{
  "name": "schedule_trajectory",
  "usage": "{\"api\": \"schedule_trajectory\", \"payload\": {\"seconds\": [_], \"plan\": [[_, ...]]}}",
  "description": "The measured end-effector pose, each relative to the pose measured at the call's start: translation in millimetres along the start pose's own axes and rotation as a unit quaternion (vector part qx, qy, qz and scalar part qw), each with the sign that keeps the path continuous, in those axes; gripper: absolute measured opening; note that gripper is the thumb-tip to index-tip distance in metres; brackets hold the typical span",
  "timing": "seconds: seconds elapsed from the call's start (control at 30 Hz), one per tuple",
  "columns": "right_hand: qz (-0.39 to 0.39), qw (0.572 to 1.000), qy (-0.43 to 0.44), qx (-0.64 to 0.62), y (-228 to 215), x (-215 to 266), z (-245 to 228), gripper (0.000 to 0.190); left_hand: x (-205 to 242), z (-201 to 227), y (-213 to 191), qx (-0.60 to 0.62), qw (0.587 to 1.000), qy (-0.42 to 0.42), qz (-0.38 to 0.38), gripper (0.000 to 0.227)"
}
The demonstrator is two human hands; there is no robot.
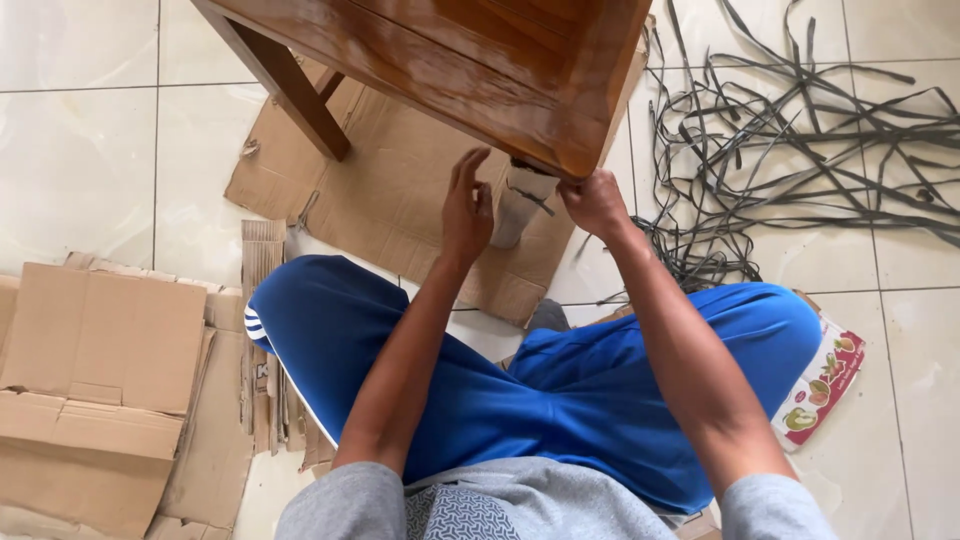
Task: The person is polishing a wooden chair with a cloth and then wrapping the legs with cardboard and plastic ties.
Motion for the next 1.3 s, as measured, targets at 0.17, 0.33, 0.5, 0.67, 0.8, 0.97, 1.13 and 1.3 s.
{"api": "schedule_trajectory", "payload": {"seconds": [0.17,0.33,0.5,0.67,0.8,0.97,1.13,1.3], "plan": [[-0.073,0.988,0.006,0.137,-8,-15,-26,0.03,-20,-20,4,-0.139,0.98,0.048,-0.135,0.058],[-0.114,0.979,0.02,0.167,-11,-12,-40,0.037,-22,-33,-1,-0.177,0.964,0.064,-0.186,0.035],[-0.067,0.99,0.045,0.112,-32,8,-59,0.031,-12,-31,-23,-0.181,0.98,-0.017,-0.082,0.013],[-0.006,1.0,0.0,0.005,-32,37,-38,0.019,18,-19,-27,-0.101,0.985,-0.135,-0.017,0.016],[0.012,0.988,0.057,-0.141,-26,69,-49,0.022,39,-17,-14,0.107,0.969,-0.219,0.025,0.019],[0.053,0.964,0.066,-0.253,-18,105,-68,0.016,59,-35,15,0.288,0.93,-0.221,0.058,0.014],[0.062,0.95,0.052,-0.302,-7,112,-73,0.014,64,-57,23,0.317,0.92,-0.22,0.061,0.015],[0.052,0.946,0.042,-0.317,0,118,-78,0.012,71,-63,25,0.359,0.88,-0.302,0.066,0.018]]}}
Point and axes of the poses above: each hand's wrist, its own x-axis away from the middle knuckle, its own y-axis out of the palm, z = x × y, the point moved 6 cm from there along -x, towards the middle knuckle, and after that the axes turned 13 degrees about x, right-handed, at the moved point
